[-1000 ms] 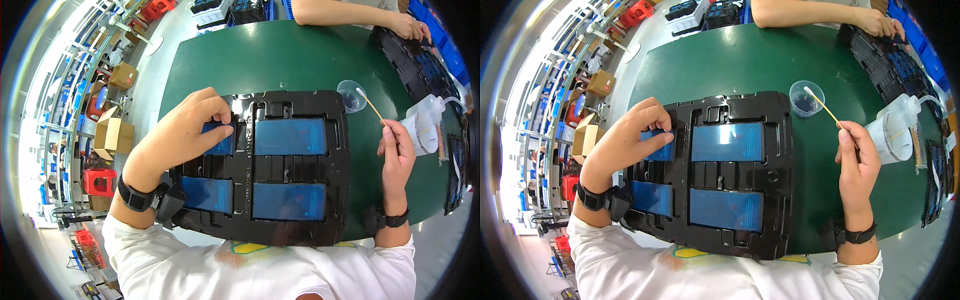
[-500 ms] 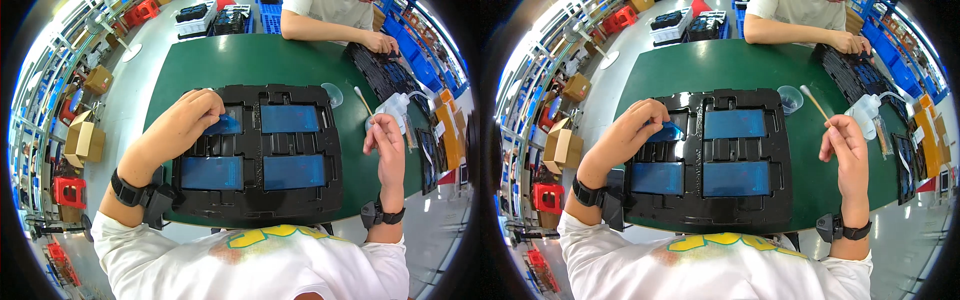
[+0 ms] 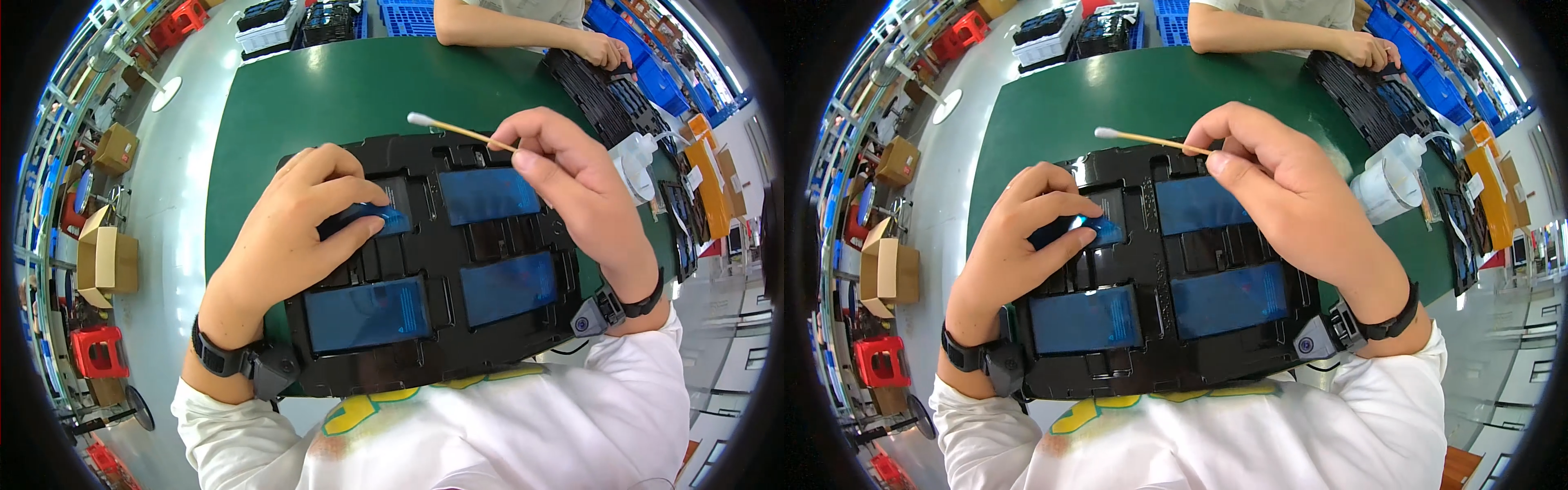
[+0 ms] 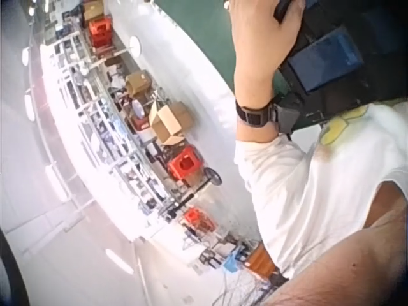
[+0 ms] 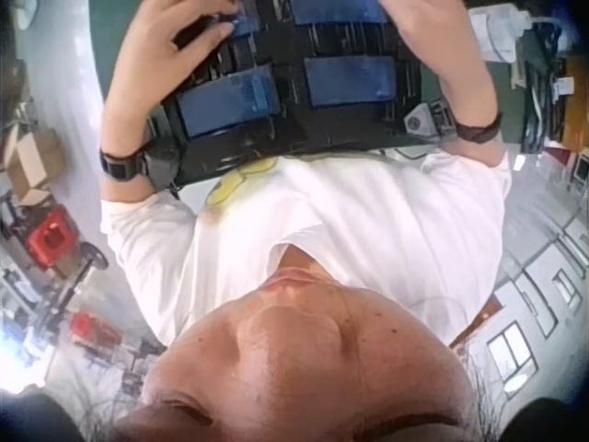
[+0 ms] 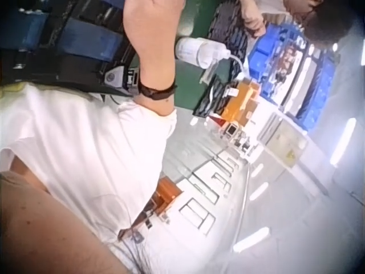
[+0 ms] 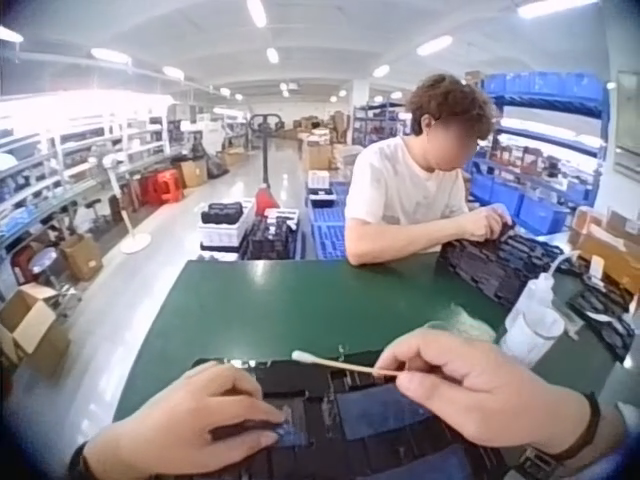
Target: The recorder uses a cotton swab dipped in liquid to clean the surface of small electronic components held in a manufacturing tray.
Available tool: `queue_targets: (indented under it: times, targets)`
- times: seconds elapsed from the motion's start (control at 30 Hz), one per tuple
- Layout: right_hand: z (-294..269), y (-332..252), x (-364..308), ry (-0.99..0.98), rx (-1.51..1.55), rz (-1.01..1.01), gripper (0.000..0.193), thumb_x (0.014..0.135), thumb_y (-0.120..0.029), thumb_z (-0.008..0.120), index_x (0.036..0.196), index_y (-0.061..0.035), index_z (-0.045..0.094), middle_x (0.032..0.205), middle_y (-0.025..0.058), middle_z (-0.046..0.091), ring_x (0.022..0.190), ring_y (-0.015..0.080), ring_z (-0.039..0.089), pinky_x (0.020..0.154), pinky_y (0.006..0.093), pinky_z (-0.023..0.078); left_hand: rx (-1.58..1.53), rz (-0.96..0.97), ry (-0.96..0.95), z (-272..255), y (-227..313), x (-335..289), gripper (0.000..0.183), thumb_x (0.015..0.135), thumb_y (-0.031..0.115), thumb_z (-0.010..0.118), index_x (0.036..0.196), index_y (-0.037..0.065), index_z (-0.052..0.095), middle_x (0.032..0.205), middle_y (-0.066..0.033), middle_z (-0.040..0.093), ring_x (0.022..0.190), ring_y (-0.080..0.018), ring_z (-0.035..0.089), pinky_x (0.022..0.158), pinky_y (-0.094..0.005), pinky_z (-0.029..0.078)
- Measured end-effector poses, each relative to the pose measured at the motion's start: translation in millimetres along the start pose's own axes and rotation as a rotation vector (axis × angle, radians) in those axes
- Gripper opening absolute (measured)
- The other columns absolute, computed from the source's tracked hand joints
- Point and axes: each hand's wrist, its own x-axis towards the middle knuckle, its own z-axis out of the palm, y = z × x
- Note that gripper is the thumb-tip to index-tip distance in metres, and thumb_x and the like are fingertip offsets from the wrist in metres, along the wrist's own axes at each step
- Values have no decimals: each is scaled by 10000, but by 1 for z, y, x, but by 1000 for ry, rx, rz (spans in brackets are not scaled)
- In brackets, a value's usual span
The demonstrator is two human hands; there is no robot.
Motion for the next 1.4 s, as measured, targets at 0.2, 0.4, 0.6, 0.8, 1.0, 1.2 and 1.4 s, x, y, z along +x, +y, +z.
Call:
queue_targets:
  times: [0.2,0.4,0.6,0.8,1.0,1.2,1.4]
  targets:
    - [-4,6,4,7,-99,-61,127,924,-127,579,975,-23,631,770,-7,510,701,75,445,629,249,365,-51,-19,101,3,1,-3,232,655,77,768,870,48,684,1021,-67,616,930,-233,554,815,-346,432]
    - [-7,3,9,-162,-320,-177,117,872,-88,631,974,-41,663,770,78,569,671,220,535,624,303,421,-111,-26,106,5,-5,-6,239,643,92,771,861,50,683,939,-65,666,866,-240,589,800,-346,433]
    - [-28,-13,10,-84,-293,-293,192,830,-30,602,1003,-8,683,722,29,543,655,113,465,580,250,343,-128,-22,102,2,-6,-9,249,648,94,765,879,54,681,958,-65,660,874,-232,585,802,-339,422]
    - [0,1,24,-119,268,92,179,894,-115,577,970,30,650,691,2,532,582,66,455,531,213,364,-123,-28,110,5,-6,-10,250,649,87,754,884,57,673,963,-60,652,887,-231,581,816,-342,418]
    - [-2,19,31,-234,562,135,172,901,-119,602,1002,0,674,753,-9,579,605,41,462,539,187,378,-141,-88,118,7,0,-13,257,648,79,744,894,53,672,981,-70,647,929,-235,568,838,-342,423]
    - [3,29,24,-87,-79,-149,139,886,-70,586,999,-30,656,748,24,591,643,113,537,566,271,421,-118,-86,178,8,4,-17,273,650,49,759,904,57,662,989,-51,652,890,-238,595,823,-340,440]
    - [-23,23,20,31,-577,-520,129,859,-26,580,973,-21,639,795,132,606,680,260,582,611,330,445,-134,-75,147,10,8,-11,269,662,52,741,919,49,662,995,-64,650,926,-248,591,836,-337,440]
